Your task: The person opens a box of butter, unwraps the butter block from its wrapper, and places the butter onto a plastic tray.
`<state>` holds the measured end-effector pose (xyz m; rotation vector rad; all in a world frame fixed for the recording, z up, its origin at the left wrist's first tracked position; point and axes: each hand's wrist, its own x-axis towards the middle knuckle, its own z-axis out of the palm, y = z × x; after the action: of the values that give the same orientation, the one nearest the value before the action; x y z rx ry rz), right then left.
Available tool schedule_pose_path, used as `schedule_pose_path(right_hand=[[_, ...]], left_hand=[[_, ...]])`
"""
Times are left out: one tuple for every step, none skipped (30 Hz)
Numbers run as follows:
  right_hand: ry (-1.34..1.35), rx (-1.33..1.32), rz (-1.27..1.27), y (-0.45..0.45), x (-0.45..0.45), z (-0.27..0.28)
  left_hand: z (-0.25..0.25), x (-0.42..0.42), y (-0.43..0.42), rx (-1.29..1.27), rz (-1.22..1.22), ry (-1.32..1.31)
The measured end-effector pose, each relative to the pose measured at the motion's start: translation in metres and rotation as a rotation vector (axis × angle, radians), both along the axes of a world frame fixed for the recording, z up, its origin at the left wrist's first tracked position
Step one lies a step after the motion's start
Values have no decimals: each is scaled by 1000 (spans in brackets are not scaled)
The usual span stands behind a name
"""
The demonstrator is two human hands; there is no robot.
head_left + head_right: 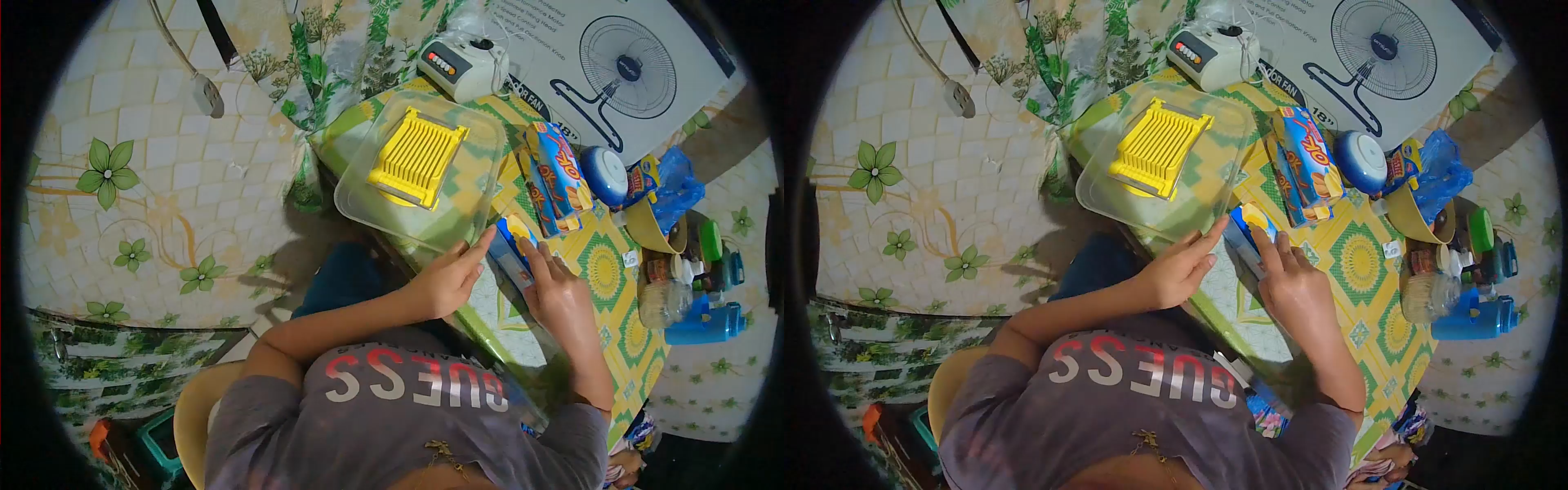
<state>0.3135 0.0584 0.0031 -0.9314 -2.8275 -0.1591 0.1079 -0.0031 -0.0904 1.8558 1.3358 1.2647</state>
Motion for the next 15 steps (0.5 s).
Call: schedule_pose_path(right_hand=[[-6,6,1,1,0,-1],[-11,9,3,1,0,-1],[-5,8,4,2,0,-2],[0,4,5,3,0,-2],[5,2,6,4,0,-2],[8,6,12,3,0,-2],[11,10,18,3,0,-2],[14,16,26,2,-1,-2],[16,18,27,2,-1,-2],[17,18,29,2,-1,-3],[18,18,29,2,-1,-4],[35,20,24,1,-2,-5],[52,22,17,1,-2,-6],[70,24,9,1,-2,-6],[69,-29,-23,0,-2,-4]], left_hand=[[0,1,2,-25,-8,12],[0,1,3,-51,-16,24],[0,2,3,-80,-23,36],[-3,3,4,-76,-23,50],[-6,5,6,-70,-23,63],[-7,6,8,-63,-24,76],[-7,8,8,-83,-24,113],[-6,9,8,-101,-23,149],[-2,10,8,-119,-21,185],[3,10,8,-164,-36,216],[9,10,7,-211,-53,246],[13,10,7,-257,-71,276],[10,13,6,-241,-60,286],[4,17,5,-225,-51,297],[-1,20,5,-209,-43,308]])
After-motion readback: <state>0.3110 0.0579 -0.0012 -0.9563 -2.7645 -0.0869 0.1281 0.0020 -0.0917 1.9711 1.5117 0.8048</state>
